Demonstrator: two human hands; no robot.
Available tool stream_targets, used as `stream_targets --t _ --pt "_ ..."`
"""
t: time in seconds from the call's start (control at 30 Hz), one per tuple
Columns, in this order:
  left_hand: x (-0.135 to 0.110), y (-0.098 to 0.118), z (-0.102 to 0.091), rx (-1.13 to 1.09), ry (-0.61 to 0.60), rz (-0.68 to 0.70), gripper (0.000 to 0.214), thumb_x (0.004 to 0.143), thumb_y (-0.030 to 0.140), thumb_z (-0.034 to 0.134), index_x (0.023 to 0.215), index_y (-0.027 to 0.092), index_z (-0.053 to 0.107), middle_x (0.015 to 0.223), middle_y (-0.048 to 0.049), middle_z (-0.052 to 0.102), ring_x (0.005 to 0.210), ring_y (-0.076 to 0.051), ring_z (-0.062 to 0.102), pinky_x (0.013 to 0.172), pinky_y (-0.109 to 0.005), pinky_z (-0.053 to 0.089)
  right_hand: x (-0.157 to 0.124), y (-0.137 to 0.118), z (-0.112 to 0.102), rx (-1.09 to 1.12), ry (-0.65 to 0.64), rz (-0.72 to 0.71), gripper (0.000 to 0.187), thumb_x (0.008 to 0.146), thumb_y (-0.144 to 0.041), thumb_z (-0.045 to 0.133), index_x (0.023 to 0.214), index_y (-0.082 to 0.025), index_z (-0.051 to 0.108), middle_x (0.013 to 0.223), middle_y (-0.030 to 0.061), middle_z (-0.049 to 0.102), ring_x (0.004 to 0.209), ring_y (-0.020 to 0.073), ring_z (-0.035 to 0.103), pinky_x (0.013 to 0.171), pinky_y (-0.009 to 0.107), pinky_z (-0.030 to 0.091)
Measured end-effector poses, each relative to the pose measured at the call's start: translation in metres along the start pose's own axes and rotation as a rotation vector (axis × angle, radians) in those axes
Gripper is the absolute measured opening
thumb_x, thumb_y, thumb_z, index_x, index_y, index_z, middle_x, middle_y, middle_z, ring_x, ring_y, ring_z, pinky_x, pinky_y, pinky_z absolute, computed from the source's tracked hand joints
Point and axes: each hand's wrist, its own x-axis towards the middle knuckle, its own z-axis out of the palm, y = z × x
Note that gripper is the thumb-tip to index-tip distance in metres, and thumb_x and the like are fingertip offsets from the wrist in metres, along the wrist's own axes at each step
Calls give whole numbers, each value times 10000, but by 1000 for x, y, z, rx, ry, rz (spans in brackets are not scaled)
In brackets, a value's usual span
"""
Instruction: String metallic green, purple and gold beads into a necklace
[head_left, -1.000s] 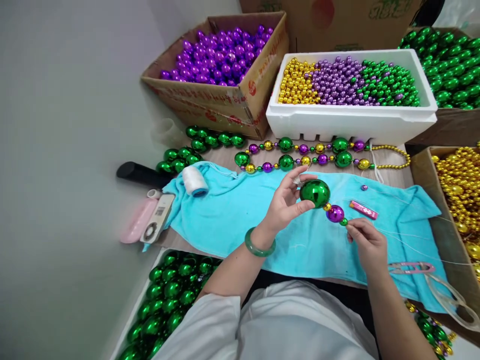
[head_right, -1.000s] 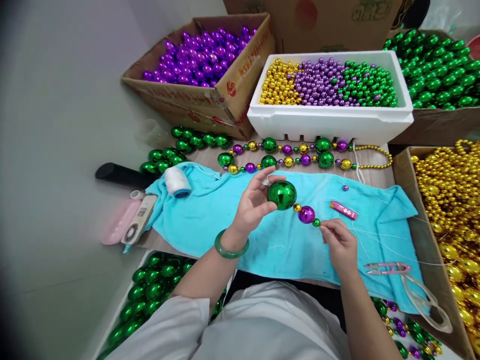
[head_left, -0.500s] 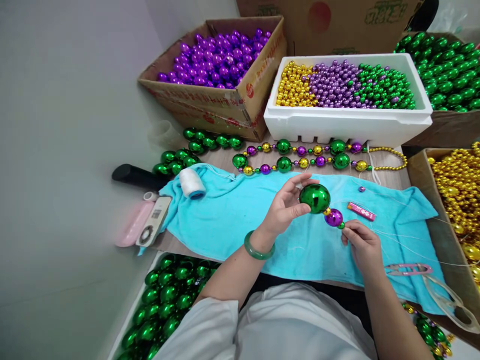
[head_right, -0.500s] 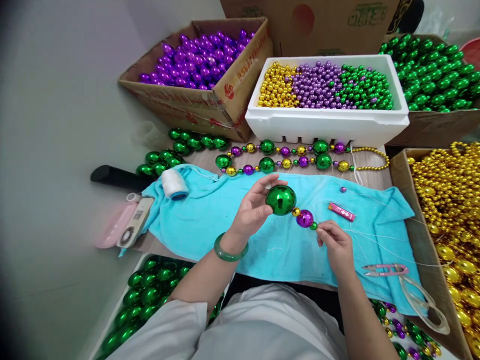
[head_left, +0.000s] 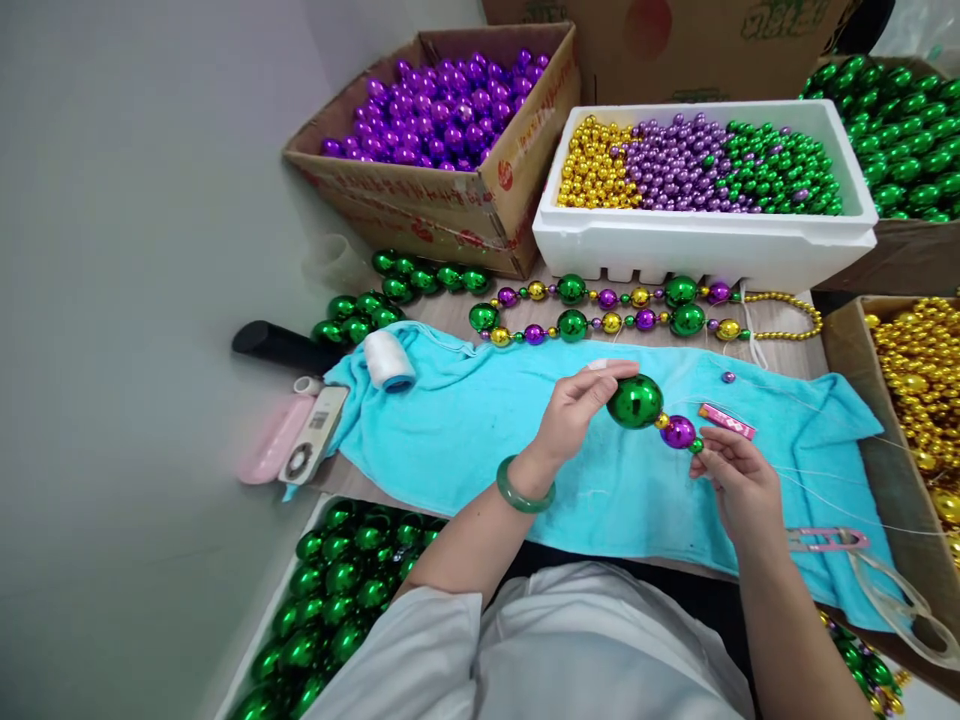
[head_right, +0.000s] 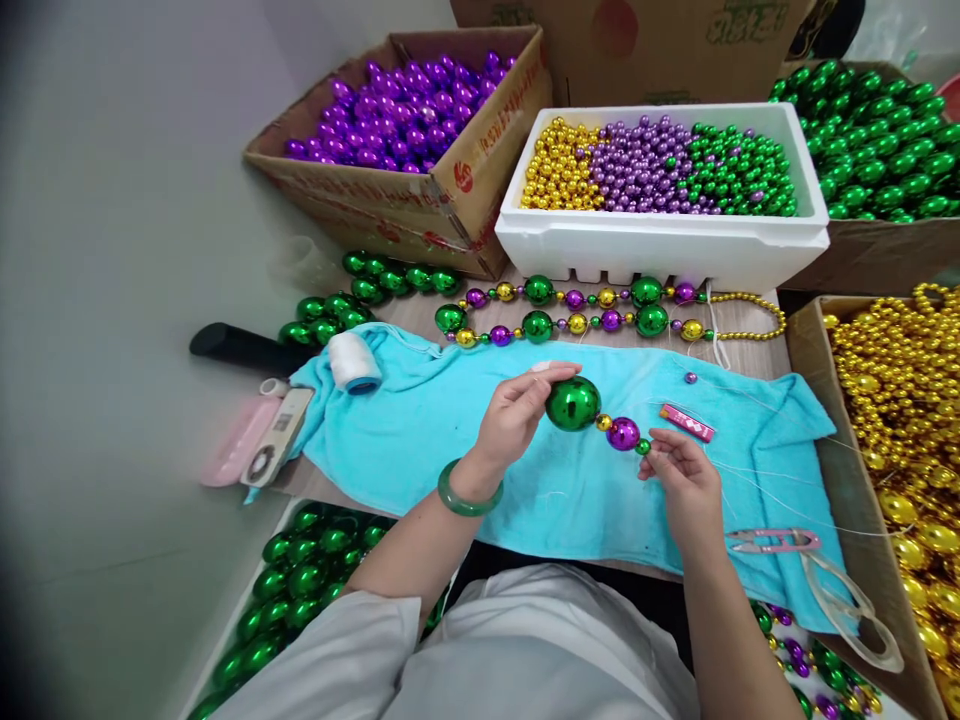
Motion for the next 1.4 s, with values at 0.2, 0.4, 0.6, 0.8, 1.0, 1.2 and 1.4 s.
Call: stream_targets --t 0.2,0.4,0.6,0.8,1.0,1.2,1.4 --pt "0 2 11 223 80 31 205 871 341 630 906 218 790 975 -71 723 993 -197 611 932 -346 475 6 5 -4 -589 -50 -218 327 765 -346 677 1058 -208 723 1093 107 699 988 264 623 691 374 540" --pt "3 14 30 229 -30 21 245 910 339 577 915 190 772 817 -56 702 751 -145 601 731 -288 508 6 -36 21 -565 -84 -479 273 875 -329 612 1111 -215 687 1096 97 699 775 166 623 621 292 508" --pt "20 54 35 181 -121 134 255 913 364 578 917 181 755 747 -39 675 651 -111 607 635 -242 507 24 -67 45 -572 -258 -513 168 878 -314 597 915 -222 734 860 37 738 648 140 608 625 287 483" --pt "48 60 30 62 -75 85 301 880 434 614 883 160 739 754 -25 645 601 -85 606 578 -212 507 41 -62 44 -252 -273 -163 274 802 -414 657 912 -167 701 739 54 718 465 99 511 412 229 384" --pt "63 36 24 -61 -31 -55 329 846 478 645 877 162 731 750 -18 644 606 -79 594 572 -209 504 54 -47 36 -156 -285 45 325 710 -451 738 820 -147 701 614 35 661 421 91 487 368 212 344" --pt "97 38 5 13 -185 -51 459 814 580 635 965 157 733 814 -53 678 648 -110 624 595 -240 510 61 -32 29 51 -315 25 257 774 -411 713 834 -163 680 531 -16 557 448 101 483 403 222 367" --pt "228 42 -10 730 50 220 267 897 364 562 875 161 735 874 -73 707 818 -144 626 764 -268 480 53 -53 31 51 -208 -222 135 848 -305 680 905 -186 708 536 -29 509 480 92 453 431 221 335"
